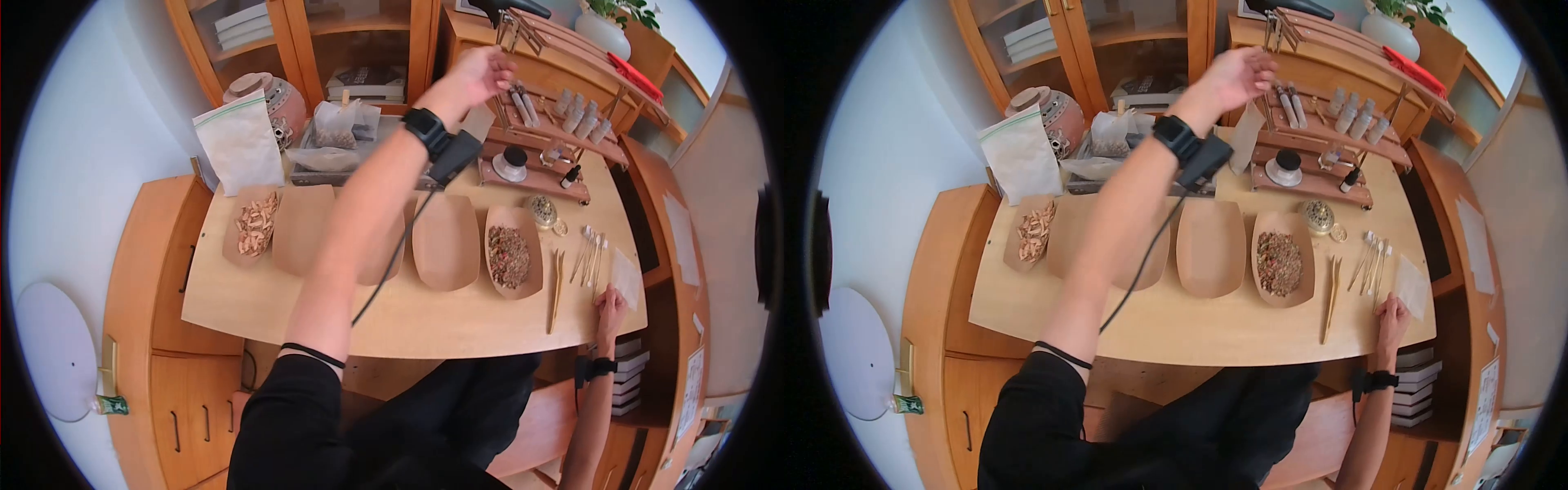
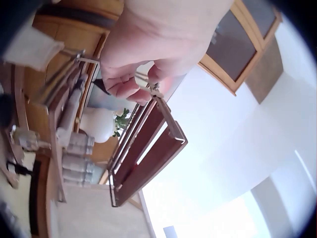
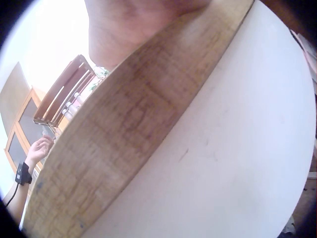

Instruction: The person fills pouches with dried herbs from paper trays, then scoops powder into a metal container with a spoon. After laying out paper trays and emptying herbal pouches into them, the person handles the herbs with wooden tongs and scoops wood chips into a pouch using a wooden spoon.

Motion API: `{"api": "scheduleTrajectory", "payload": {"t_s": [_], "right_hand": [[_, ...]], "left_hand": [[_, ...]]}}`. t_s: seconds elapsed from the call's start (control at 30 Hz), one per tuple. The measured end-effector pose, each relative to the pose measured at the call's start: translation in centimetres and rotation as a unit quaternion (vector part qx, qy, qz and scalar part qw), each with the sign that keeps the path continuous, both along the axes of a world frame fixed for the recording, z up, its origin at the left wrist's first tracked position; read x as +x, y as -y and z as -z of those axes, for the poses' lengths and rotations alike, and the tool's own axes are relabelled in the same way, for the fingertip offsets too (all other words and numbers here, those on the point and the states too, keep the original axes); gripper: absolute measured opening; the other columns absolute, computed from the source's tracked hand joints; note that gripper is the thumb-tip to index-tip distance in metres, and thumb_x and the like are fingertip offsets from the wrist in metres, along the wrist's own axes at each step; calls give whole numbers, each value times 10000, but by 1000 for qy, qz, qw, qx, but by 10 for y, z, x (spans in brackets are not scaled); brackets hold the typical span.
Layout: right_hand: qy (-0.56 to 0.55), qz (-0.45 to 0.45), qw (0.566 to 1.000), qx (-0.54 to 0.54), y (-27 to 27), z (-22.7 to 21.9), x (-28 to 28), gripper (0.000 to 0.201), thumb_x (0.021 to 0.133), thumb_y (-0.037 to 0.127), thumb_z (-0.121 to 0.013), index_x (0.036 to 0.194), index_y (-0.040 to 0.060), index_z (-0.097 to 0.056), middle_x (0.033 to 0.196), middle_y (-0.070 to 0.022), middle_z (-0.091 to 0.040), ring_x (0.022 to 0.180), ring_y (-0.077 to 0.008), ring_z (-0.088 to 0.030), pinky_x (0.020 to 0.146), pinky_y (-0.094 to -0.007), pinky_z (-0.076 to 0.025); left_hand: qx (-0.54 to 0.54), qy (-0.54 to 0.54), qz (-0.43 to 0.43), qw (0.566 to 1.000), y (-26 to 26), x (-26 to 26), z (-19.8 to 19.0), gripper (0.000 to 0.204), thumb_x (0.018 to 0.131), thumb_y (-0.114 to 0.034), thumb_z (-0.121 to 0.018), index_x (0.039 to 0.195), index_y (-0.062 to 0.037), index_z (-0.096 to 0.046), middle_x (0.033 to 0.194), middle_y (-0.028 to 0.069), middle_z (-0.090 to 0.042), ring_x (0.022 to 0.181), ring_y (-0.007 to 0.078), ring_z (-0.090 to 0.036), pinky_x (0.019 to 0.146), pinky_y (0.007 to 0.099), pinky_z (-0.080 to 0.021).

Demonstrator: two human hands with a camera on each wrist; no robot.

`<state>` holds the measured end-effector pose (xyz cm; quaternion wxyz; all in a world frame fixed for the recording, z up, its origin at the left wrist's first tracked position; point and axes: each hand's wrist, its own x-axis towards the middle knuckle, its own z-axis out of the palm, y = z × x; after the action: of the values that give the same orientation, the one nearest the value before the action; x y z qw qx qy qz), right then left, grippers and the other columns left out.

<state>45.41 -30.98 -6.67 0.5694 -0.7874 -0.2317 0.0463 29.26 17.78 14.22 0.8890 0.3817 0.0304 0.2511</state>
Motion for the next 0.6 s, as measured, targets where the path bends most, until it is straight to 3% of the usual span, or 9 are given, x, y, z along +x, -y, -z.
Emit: {"api": "scheduleTrajectory", "payload": {"t_s": [0.17, 0.27, 0.33, 0.47, 0.5, 0.57, 0.6], "right_hand": [[26, -1, 1000, 10, 0, 2, 1, 498, 1001, 361, -528, 597, 70, -532, 529, 43, -430, 484, -38, -339, 458, -242, -215], [20, -16, 1000, 10, 0, -3, -1, 494, 1000, 365, -529, 603, 71, -530, 542, 41, -436, 496, -37, -349, 466, -239, -222], [13, -21, 999, 22, -1, -3, -2, 489, 1001, 363, -529, 609, 70, -530, 547, 42, -437, 501, -36, -351, 469, -238, -224], [7, -43, 998, 38, 1, -1, 1, 466, 1001, 352, -533, 632, 67, -538, 563, 42, -452, 505, -35, -349, 475, -233, -229], [7, -46, 998, 37, 1, -1, 0, 466, 1001, 352, -533, 632, 67, -538, 563, 42, -452, 505, -35, -349, 475, -233, -229], [16, -54, 997, 49, 1, 0, 1, 453, 1000, 343, -536, 641, 67, -548, 568, 38, -471, 507, -34, -347, 478, -230, -232], [20, -57, 997, 47, 1, 1, 2, 453, 1000, 343, -536, 641, 67, -548, 568, 38, -471, 507, -34, -347, 478, -230, -232]], "left_hand": [[285, -115, -68, 949, -7, -101, -13, 218, 973, -221, -573, 1091, -41, -608, 868, 39, -631, 708, 85, -547, 570, 229, -414], [420, -241, -110, 868, -8, -169, -18, 272, 976, -255, -579, 1161, -57, -609, 875, -2, -633, 687, 47, -539, 567, 186, -409], [490, -329, -132, 797, -11, -209, -12, 256, 967, -265, -589, 1109, -54, -620, 865, -7, -628, 666, 42, -540, 527, 181, -393], [579, -478, -95, 653, -20, -276, 24, 211, 932, -237, -613, 1009, -40, -621, 751, -11, -611, 585, 58, -534, 456, 225, -385], [578, -480, -96, 653, -22, -286, 36, 211, 932, -237, -613, 1009, -40, -621, 751, -11, -611, 585, 58, -534, 456, 225, -385], [600, -502, -131, 609, -19, -300, 58, 172, 896, -181, -618, 951, -19, -626, 644, 47, -609, 543, 130, -582, 493, 280, -465], [597, -501, -134, 612, -16, -303, 63, 172, 896, -181, -618, 951, -19, -626, 644, 47, -609, 543, 130, -582, 493, 280, -465]]}}
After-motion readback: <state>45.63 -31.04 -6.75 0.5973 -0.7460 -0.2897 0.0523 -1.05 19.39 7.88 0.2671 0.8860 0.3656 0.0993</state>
